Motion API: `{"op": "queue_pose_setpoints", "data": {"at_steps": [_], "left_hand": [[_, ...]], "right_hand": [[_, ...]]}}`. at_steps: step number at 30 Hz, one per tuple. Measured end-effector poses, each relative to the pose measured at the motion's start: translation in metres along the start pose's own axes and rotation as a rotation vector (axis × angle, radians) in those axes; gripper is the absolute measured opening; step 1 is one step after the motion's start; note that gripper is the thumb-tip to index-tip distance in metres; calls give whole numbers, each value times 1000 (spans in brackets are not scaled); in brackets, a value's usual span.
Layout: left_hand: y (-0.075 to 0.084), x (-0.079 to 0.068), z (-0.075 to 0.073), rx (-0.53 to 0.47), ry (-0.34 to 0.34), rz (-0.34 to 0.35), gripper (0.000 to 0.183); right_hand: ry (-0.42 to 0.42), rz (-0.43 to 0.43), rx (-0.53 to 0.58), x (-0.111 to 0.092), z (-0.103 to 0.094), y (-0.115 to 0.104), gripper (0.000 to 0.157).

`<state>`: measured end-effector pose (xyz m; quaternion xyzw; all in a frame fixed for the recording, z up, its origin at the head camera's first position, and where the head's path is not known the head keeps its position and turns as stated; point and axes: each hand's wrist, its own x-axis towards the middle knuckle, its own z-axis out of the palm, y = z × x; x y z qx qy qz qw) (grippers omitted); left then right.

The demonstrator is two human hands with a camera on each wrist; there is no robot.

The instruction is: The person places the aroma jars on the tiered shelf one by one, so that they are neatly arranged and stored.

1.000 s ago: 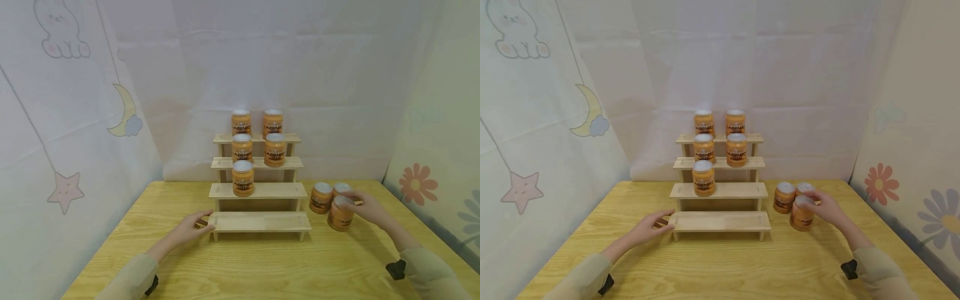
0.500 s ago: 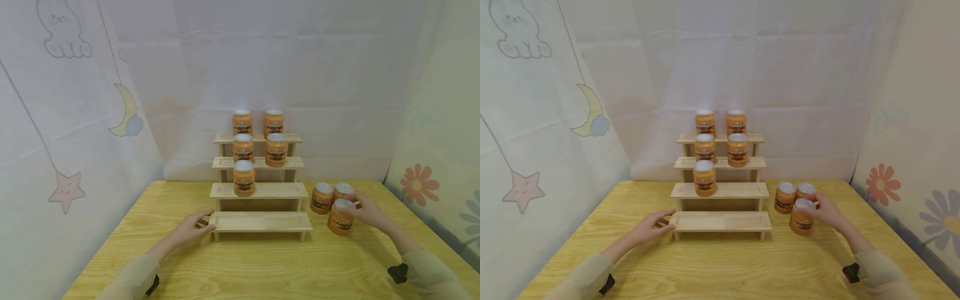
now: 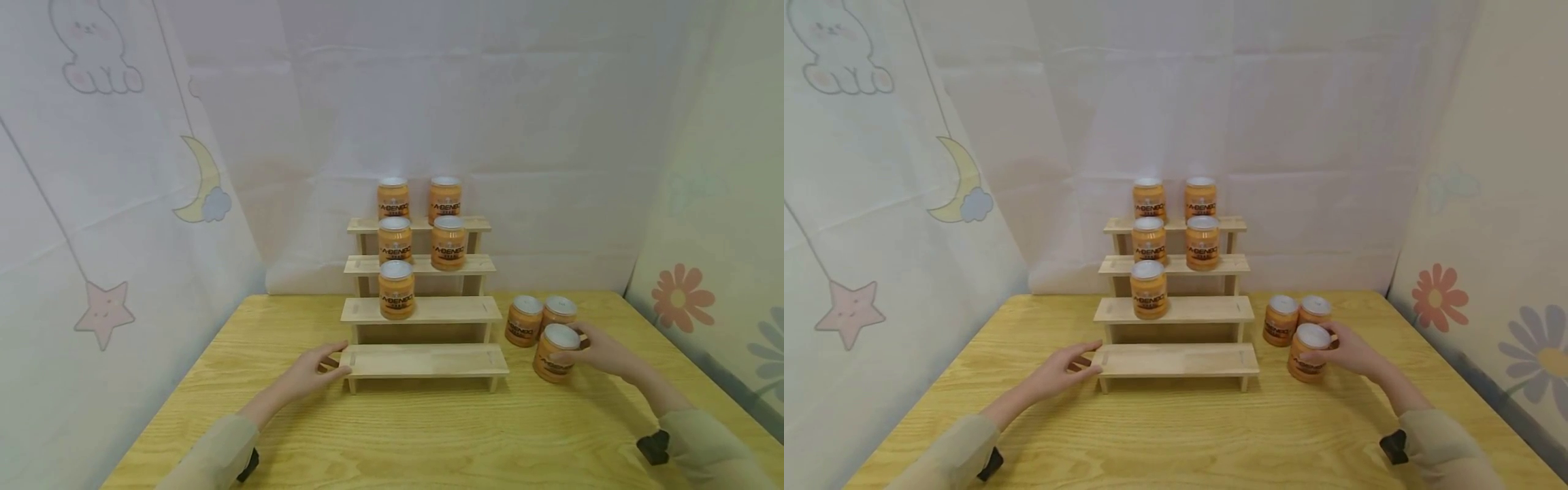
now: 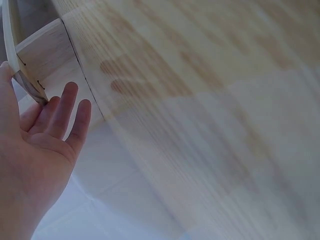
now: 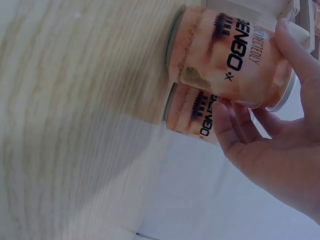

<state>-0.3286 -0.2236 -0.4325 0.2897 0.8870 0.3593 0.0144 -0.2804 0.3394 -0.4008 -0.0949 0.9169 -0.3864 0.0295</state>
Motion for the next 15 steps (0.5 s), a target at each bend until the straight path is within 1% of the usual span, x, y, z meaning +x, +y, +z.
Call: {"op": "queue_pose_setpoints", "data": {"at_steps": [6, 10, 15], "left_hand": [[-1, -1, 1, 1, -2, 1, 66], [1, -1, 0, 0, -1, -4, 65], [2, 0, 0, 5, 5, -1, 64]], "right_hand": [[-30, -31, 17, -1, 1, 3, 66], [-29, -16, 12, -4, 1, 3, 70], [4, 23, -18, -5, 3, 0, 71]]}}
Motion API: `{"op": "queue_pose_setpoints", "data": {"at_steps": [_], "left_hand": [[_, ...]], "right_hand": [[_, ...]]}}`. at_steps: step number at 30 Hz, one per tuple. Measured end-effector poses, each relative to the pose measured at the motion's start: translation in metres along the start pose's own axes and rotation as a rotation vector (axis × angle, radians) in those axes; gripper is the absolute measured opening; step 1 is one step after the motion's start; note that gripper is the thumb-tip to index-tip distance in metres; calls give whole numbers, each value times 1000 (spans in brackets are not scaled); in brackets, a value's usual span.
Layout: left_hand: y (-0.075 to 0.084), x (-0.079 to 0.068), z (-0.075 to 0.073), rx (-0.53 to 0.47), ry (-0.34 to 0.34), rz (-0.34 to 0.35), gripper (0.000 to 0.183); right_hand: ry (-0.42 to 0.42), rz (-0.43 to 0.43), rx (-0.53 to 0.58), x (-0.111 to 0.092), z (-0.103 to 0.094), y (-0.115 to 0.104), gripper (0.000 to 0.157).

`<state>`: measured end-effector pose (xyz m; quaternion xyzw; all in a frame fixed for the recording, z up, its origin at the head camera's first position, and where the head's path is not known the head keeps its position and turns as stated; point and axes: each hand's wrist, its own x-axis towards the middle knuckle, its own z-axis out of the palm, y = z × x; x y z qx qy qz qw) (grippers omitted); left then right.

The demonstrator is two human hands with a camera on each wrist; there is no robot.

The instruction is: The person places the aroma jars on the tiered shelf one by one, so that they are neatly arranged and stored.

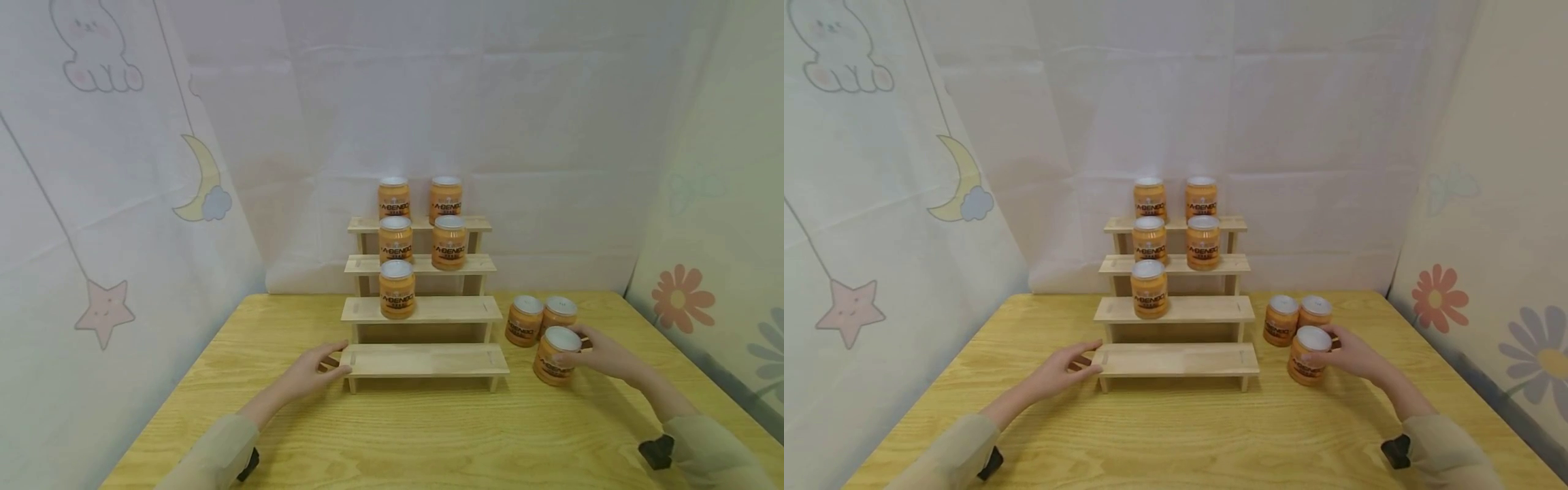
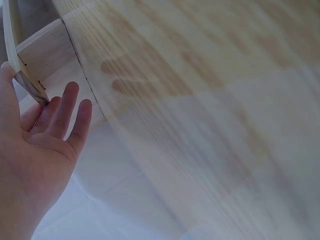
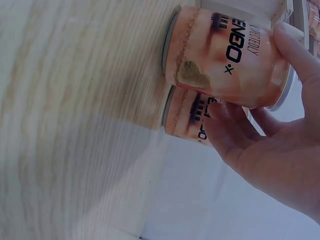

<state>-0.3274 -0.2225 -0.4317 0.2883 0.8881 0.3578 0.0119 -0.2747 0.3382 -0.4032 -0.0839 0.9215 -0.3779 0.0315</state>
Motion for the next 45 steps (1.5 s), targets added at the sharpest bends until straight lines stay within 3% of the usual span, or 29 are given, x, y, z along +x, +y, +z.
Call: {"op": "queue_pose_setpoints", "data": {"at_steps": [6, 13, 21, 29, 38, 45], "left_hand": [[0, 1, 0, 12, -6, -11, 65], [2, 0, 0, 0, -7, -30, 66], [1, -1, -2, 9, -8, -20, 65], [-2, -1, 0, 13, -6, -24, 66], [-2, -2, 0, 9, -9, -17, 66], [-2, -1, 0, -2, -8, -4, 67]], "right_hand": [[38, 33, 0, -2, 5, -7, 72], [89, 21, -61, -7, 7, -18, 73], [110, 1, -50, -6, 6, -32, 79], [143, -56, 12, 0, -1, -54, 77], [151, -59, 35, 10, -4, -74, 76], [196, -145, 43, 19, -7, -97, 66]]}}
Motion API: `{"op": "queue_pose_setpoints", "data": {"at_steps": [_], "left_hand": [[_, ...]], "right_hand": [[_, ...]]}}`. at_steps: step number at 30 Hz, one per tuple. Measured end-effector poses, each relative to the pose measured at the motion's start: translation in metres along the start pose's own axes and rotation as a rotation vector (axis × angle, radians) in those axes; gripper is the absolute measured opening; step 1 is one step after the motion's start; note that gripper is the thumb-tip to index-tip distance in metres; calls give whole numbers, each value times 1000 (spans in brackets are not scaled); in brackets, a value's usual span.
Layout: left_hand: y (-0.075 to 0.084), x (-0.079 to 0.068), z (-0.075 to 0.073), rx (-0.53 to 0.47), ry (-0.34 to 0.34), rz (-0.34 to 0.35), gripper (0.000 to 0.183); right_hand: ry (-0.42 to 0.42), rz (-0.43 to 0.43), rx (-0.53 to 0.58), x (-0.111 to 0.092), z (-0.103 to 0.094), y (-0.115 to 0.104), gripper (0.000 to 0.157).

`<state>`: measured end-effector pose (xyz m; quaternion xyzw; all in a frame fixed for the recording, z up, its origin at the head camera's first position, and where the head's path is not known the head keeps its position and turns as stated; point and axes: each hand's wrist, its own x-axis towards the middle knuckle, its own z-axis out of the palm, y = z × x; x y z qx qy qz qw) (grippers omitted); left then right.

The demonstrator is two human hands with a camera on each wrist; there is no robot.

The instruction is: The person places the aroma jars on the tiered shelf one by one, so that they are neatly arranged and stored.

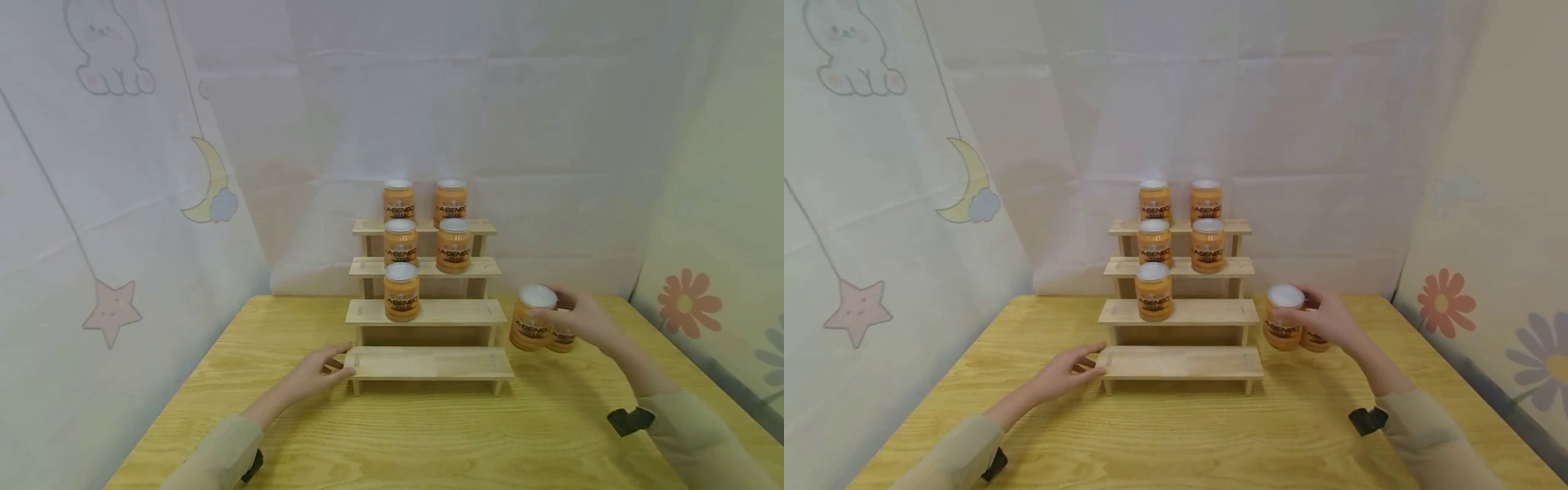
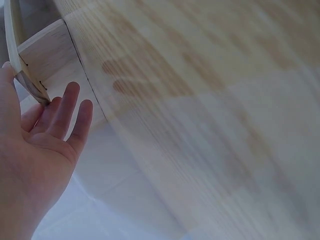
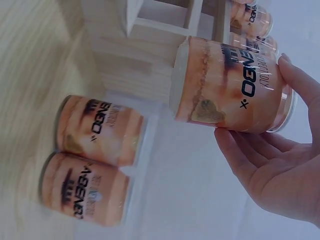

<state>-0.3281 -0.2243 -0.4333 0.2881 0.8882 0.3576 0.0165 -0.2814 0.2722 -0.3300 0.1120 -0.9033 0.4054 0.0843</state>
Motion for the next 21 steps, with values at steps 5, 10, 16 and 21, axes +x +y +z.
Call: {"op": "queue_pose_setpoints", "data": {"at_steps": [5, 10, 16, 21], "left_hand": [[0, 0, -1, 6, -7, 2, 67], [3, -1, -2, 8, -8, -4, 67], [3, -1, -2, 18, -2, -13, 65], [4, -1, -1, 20, -3, -5, 65]], "right_hand": [[2, -32, 7, 7, 0, -19, 66], [-14, -49, 31, 16, 3, -36, 65], [-25, -66, 54, 33, 14, -50, 67], [-39, -70, 79, 46, 29, -57, 73]]}}
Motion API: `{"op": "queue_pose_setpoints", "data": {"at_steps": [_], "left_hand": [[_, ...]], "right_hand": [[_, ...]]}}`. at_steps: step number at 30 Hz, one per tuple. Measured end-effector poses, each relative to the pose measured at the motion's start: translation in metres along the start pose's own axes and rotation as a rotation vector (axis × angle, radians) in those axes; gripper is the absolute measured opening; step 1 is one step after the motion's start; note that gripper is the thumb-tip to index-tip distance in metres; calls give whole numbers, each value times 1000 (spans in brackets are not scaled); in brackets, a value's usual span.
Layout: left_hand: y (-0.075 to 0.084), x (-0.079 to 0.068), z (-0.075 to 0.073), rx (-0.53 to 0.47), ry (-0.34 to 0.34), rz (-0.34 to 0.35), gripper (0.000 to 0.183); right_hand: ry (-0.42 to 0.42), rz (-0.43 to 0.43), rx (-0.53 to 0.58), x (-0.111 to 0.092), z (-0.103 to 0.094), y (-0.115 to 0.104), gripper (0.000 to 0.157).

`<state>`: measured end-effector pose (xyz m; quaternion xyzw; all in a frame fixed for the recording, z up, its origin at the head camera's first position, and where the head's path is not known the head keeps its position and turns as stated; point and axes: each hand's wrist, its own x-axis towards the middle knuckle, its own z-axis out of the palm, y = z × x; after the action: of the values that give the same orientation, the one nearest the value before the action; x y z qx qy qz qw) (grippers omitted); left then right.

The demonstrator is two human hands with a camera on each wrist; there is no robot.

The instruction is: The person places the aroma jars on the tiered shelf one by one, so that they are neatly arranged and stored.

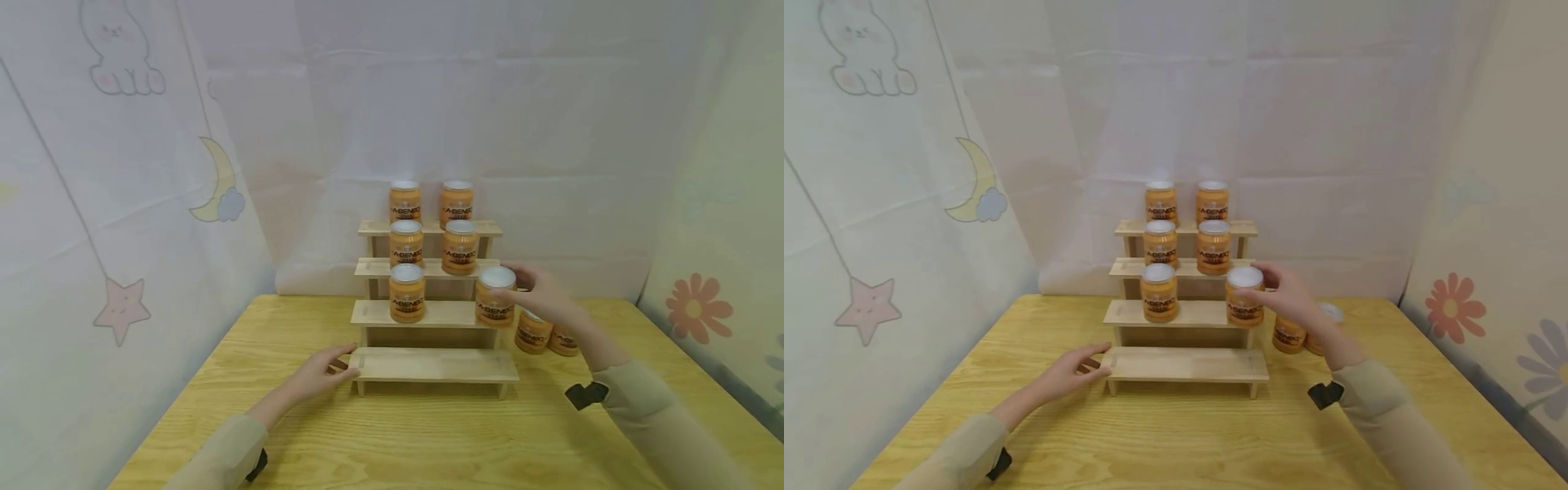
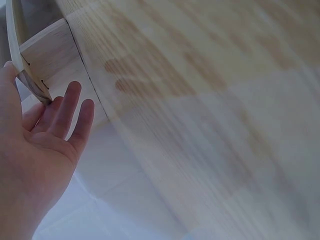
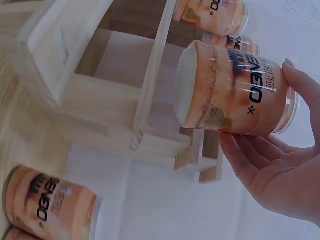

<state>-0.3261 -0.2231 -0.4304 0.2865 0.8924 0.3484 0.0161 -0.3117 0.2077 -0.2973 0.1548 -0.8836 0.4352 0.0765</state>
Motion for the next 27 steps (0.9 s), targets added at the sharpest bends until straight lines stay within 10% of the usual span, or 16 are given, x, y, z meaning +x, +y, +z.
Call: {"op": "queue_pose_setpoints", "data": {"at_steps": [19, 27], "left_hand": [[1, 0, 1, -19, 18, -1, 65], [-1, 1, 0, -9, 4, 20, 64]], "right_hand": [[-119, -10, 267, 25, 35, 12, 70], [1, -19, 232, 27, 50, 19, 72]]}}
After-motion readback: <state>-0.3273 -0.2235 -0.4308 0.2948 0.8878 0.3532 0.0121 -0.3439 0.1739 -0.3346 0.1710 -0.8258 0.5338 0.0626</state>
